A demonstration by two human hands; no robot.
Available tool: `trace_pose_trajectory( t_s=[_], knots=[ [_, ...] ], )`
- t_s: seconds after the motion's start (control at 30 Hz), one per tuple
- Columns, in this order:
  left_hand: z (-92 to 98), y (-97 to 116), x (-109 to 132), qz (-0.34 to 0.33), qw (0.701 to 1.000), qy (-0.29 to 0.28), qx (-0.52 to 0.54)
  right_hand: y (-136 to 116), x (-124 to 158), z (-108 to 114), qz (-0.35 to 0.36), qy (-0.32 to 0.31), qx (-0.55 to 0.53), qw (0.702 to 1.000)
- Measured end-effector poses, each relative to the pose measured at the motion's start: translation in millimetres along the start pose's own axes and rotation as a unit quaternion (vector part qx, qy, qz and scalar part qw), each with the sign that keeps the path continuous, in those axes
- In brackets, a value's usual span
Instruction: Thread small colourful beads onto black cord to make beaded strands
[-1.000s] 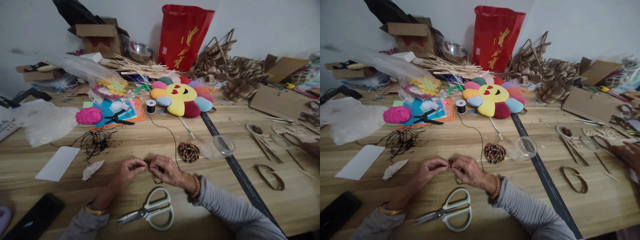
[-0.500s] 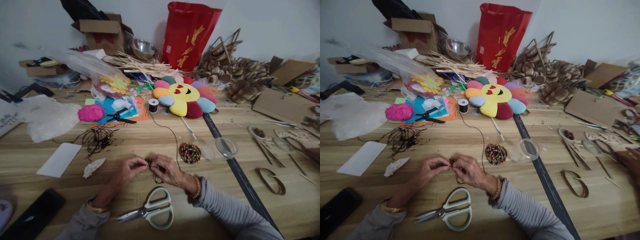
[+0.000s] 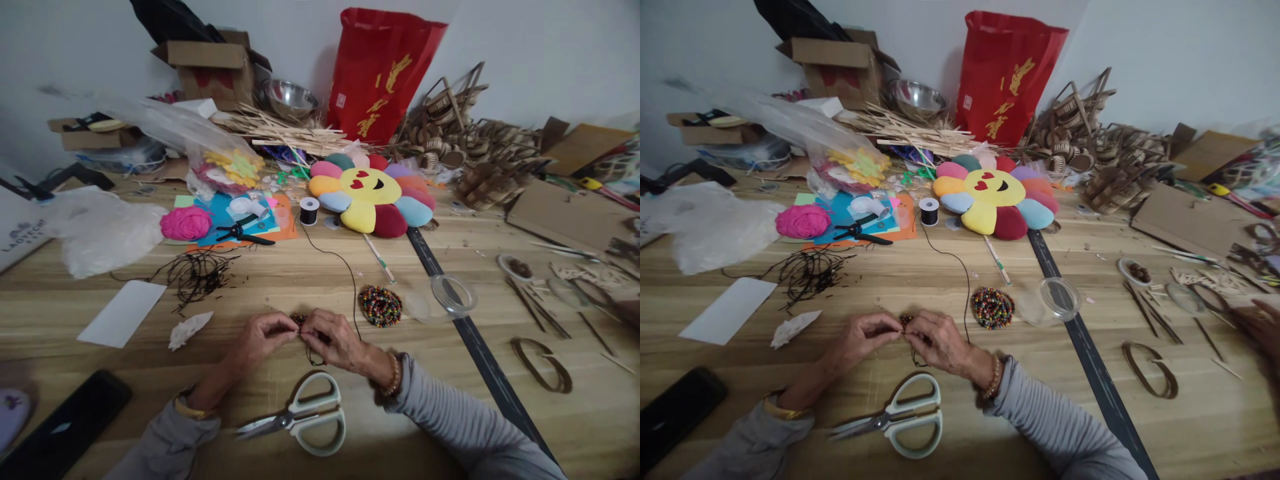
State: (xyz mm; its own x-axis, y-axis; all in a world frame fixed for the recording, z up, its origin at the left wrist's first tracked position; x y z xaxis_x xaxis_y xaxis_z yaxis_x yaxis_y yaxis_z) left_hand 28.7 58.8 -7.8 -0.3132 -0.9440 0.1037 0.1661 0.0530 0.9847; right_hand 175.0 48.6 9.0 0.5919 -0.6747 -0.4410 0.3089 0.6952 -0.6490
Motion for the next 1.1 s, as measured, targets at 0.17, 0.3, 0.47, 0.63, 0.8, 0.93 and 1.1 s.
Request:
trace_pose_trajectory(
  t_s=[0.17,0.3,0.47,0.63,0.8,0.93,1.1],
  knots=[
    [-2.0,-1,1,-0.002,1.000,-0.004,0.004,-2,1,0,0.009,0.001,-0.020,1.000],
    [-2.2,-4,2,0.020,0.999,0.002,0.039,0,2,0,0.007,0.009,-0.036,0.999],
    [-2.9,-3,2,0.009,0.998,-0.011,0.054,-2,3,0,0.016,0.014,-0.044,0.999],
    [-5.5,3,2,-0.032,0.998,-0.045,0.019,-6,2,1,0.018,-0.006,-0.038,0.999],
    [-0.3,9,3,-0.060,0.998,-0.027,-0.003,-14,1,2,0.067,-0.016,-0.027,0.997],
    [-0.3,11,4,-0.056,0.998,-0.033,0.012,-12,2,3,0.043,-0.004,-0.040,0.998],
    [-2.8,10,4,-0.065,0.997,-0.038,0.021,-7,2,2,-0.010,0.019,-0.086,0.996]
  ],
)
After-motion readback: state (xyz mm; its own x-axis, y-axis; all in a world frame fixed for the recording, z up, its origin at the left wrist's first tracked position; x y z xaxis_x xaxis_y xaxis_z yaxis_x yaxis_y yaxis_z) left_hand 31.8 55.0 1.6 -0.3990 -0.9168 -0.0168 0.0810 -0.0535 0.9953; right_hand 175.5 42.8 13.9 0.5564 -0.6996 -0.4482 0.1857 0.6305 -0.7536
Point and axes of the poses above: each hand's wrist, its own x-axis away from the middle knuckle, its own z-axis out of the back of the hand, y = z × x, the point moved 6 cm from there along -x, towards the middle knuckle, and after that the axes turned 3 degrees about x, right-handed, at the moved point
